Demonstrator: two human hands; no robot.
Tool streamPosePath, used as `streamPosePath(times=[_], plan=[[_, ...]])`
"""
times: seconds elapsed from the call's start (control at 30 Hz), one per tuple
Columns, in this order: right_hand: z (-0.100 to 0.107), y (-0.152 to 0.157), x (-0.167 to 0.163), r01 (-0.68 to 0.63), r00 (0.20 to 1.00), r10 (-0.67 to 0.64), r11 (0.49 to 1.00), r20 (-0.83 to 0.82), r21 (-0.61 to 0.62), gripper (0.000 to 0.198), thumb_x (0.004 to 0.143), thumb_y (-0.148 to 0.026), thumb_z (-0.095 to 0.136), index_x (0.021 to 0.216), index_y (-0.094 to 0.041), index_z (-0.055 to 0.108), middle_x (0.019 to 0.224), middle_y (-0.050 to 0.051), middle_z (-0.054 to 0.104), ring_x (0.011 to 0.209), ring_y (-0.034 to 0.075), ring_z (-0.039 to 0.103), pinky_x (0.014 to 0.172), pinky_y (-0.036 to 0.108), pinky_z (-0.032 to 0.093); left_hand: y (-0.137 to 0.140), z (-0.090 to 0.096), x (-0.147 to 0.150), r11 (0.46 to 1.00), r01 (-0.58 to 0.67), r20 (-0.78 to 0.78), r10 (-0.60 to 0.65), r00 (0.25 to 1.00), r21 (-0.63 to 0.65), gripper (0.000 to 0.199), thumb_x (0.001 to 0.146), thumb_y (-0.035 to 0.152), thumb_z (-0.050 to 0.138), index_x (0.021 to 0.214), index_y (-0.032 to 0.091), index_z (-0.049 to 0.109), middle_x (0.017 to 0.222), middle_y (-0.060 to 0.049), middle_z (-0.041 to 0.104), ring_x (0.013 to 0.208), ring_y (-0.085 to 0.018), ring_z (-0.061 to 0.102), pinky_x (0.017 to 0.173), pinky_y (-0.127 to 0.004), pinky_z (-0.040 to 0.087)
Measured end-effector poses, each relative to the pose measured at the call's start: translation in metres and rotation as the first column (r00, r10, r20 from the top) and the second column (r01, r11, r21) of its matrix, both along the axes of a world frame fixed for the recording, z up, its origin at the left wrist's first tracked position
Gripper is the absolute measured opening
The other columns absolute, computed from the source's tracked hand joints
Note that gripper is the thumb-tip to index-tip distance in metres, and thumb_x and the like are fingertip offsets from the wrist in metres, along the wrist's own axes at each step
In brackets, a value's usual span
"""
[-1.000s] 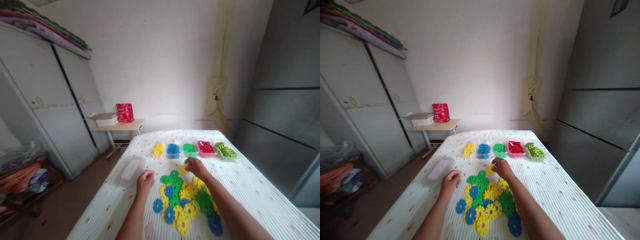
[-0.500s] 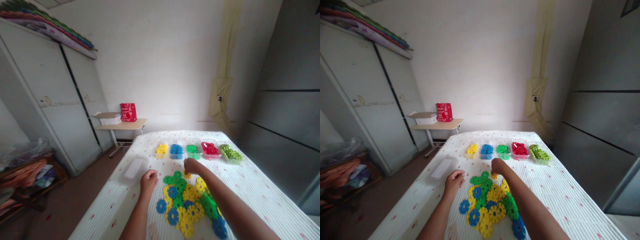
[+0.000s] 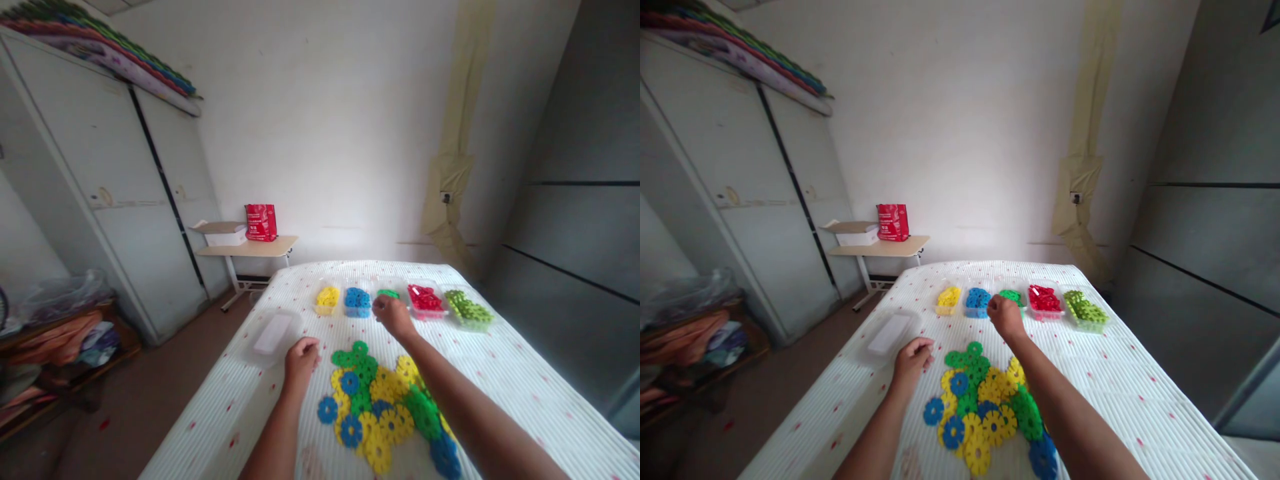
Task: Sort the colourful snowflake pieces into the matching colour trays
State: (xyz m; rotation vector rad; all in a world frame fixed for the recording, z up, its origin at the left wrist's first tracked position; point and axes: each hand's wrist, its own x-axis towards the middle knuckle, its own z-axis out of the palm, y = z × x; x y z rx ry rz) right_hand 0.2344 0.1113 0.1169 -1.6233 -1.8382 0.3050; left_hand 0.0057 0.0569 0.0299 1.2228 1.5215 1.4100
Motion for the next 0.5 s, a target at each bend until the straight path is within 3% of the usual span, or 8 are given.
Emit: streamPosePath(times=[0.13, 0.23, 0.33, 0.4, 0.5], plan=[[-0.033, -0.027, 0.065, 0.117, 0.991, -0.118, 0.993, 0.063, 0.025, 0.017, 0.075, -0.017, 0.046, 0.068, -0.016, 0.061, 0.065, 0.004, 0.064, 0.060, 0.014, 0.058, 0.056, 0.022, 0.035, 0.002, -0.005, 0.000, 1.000, 0.011, -0.127, -0.009, 0.992, 0.015, 0.025, 0.064, 0.036, 0.050, 0.073, 0.016, 0.061, 0.052, 0.002, 0.056, 0.047, -0.013, 0.052, 0.046, -0.023, 0.040], [-0.057, -0.043, 0.112, 0.278, 0.954, -0.275, 0.961, 0.119, -0.002, 0.018, 0.076, -0.021, 0.045, 0.070, -0.017, 0.062, 0.068, 0.005, 0.065, 0.063, 0.017, 0.059, 0.056, 0.023, 0.034, 0.001, -0.003, 0.005, 0.998, 0.025, -0.260, -0.009, 0.966, 0.059, 0.021, 0.064, 0.032, 0.052, 0.074, 0.017, 0.064, 0.068, -0.002, 0.062, 0.065, -0.015, 0.058, 0.064, -0.027, 0.045], [-0.070, -0.050, 0.140, 0.353, 0.924, -0.345, 0.935, 0.167, -0.020, 0.021, 0.078, -0.025, 0.043, 0.076, -0.019, 0.063, 0.075, 0.006, 0.068, 0.068, 0.017, 0.060, 0.058, 0.022, 0.035, -0.004, 0.003, 0.017, 0.995, 0.041, -0.377, -0.004, 0.926, 0.090, 0.024, 0.064, 0.035, 0.059, 0.076, 0.016, 0.066, 0.084, -0.006, 0.062, 0.083, -0.020, 0.057, 0.080, -0.032, 0.042], [-0.072, -0.051, 0.146, 0.353, 0.922, -0.339, 0.935, 0.188, -0.043, 0.021, 0.079, -0.026, 0.042, 0.077, -0.019, 0.062, 0.077, 0.006, 0.068, 0.071, 0.017, 0.060, 0.058, 0.022, 0.035, -0.010, 0.009, 0.026, 0.996, 0.062, -0.513, -0.021, 0.858, 0.062, 0.028, 0.063, 0.039, 0.061, 0.078, 0.016, 0.067, 0.087, -0.008, 0.059, 0.087, -0.022, 0.056, 0.082, -0.033, 0.040], [-0.070, -0.052, 0.141, 0.357, 0.917, -0.326, 0.928, 0.229, -0.107, 0.020, 0.079, -0.027, 0.042, 0.079, -0.020, 0.061, 0.080, 0.006, 0.067, 0.072, 0.018, 0.060, 0.055, 0.022, 0.033, -0.018, 0.018, 0.036, 0.996, 0.077, -0.734, -0.080, 0.674, -0.038, 0.030, 0.065, 0.041, 0.061, 0.083, 0.017, 0.065, 0.091, -0.008, 0.058, 0.090, -0.023, 0.055, 0.079, -0.032, 0.040]])
